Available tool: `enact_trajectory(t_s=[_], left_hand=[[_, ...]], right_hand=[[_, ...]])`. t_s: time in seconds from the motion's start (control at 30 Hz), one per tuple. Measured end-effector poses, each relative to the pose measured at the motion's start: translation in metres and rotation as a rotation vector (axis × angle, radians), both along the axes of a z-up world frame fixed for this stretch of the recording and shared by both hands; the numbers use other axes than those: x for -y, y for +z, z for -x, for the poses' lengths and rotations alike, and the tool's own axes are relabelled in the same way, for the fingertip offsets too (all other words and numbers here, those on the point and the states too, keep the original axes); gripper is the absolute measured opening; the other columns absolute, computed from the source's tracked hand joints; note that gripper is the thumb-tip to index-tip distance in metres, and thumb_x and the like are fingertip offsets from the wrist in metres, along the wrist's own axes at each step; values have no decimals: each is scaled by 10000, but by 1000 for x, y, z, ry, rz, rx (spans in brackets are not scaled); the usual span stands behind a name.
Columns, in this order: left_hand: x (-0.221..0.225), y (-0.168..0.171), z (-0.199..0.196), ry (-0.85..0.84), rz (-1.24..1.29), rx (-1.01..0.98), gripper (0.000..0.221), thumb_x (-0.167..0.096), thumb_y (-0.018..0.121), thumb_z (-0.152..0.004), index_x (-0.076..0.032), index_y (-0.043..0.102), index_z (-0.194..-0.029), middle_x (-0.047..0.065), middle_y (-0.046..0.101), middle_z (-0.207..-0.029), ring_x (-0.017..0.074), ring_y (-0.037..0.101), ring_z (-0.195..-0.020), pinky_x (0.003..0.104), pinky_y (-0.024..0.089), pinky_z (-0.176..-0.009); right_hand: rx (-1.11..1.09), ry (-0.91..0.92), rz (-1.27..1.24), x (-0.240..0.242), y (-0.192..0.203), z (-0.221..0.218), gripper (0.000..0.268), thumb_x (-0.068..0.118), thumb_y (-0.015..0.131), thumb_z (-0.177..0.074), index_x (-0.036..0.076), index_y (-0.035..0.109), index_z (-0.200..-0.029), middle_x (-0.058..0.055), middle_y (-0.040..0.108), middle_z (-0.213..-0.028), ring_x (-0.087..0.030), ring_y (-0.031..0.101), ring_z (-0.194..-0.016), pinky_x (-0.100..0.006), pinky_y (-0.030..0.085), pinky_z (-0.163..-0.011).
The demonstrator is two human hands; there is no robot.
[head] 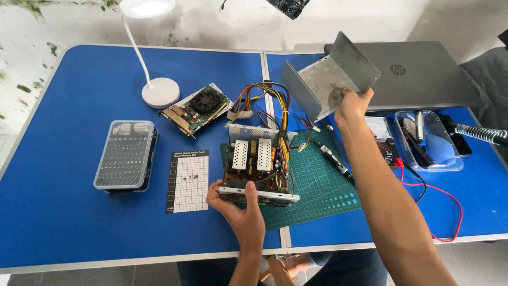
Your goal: Opening a computer power supply unit and brushing dust off the internal components
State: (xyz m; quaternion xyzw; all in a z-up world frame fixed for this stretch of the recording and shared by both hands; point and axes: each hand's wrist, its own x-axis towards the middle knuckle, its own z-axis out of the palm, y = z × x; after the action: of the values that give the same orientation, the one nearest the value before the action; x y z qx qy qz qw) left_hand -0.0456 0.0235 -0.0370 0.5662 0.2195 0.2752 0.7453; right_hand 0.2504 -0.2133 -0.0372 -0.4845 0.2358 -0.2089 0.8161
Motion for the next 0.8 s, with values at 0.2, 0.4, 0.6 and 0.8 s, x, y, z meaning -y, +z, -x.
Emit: enact_trajectory(t_s=[0.2,0.4,0.6,0.8], left_hand=[[0,-6,3,-6,-33,35,473,-257,600,-993,-155,338,-1373,122,458,-1244,224,583,-925,386,572,-814],[0,-10,3,0,-67,40,464,-239,587,-1006,-138,344,-1389,121,451,-1243,218,572,-905,378,565,-787],[-1,-9,6,-45,-48,27,505,-338,574,-1014,-177,316,-1418,106,460,-1202,228,562,-865,436,529,-792],[0,-10,6,-46,-38,40,478,-337,565,-1018,-176,326,-1400,100,427,-1259,231,564,-872,437,535,-776]], right_hand=[[16,-24,9,0,-9,2,403,-62,533,-938,209,441,-1222,-98,667,-1184,-219,674,-953,-362,640,-797],[77,-1,-50,-28,4,-6,550,-115,354,-922,222,329,-1356,-122,624,-1294,-232,673,-1020,-366,626,-866],[10,-90,-162,-59,-4,-33,625,-85,268,-921,240,312,-1453,-83,625,-1340,-221,682,-1070,-345,634,-887],[-162,-44,-58,-72,3,-19,624,-22,196,-940,306,308,-1458,17,614,-1316,-145,613,-1003,-264,503,-718]])
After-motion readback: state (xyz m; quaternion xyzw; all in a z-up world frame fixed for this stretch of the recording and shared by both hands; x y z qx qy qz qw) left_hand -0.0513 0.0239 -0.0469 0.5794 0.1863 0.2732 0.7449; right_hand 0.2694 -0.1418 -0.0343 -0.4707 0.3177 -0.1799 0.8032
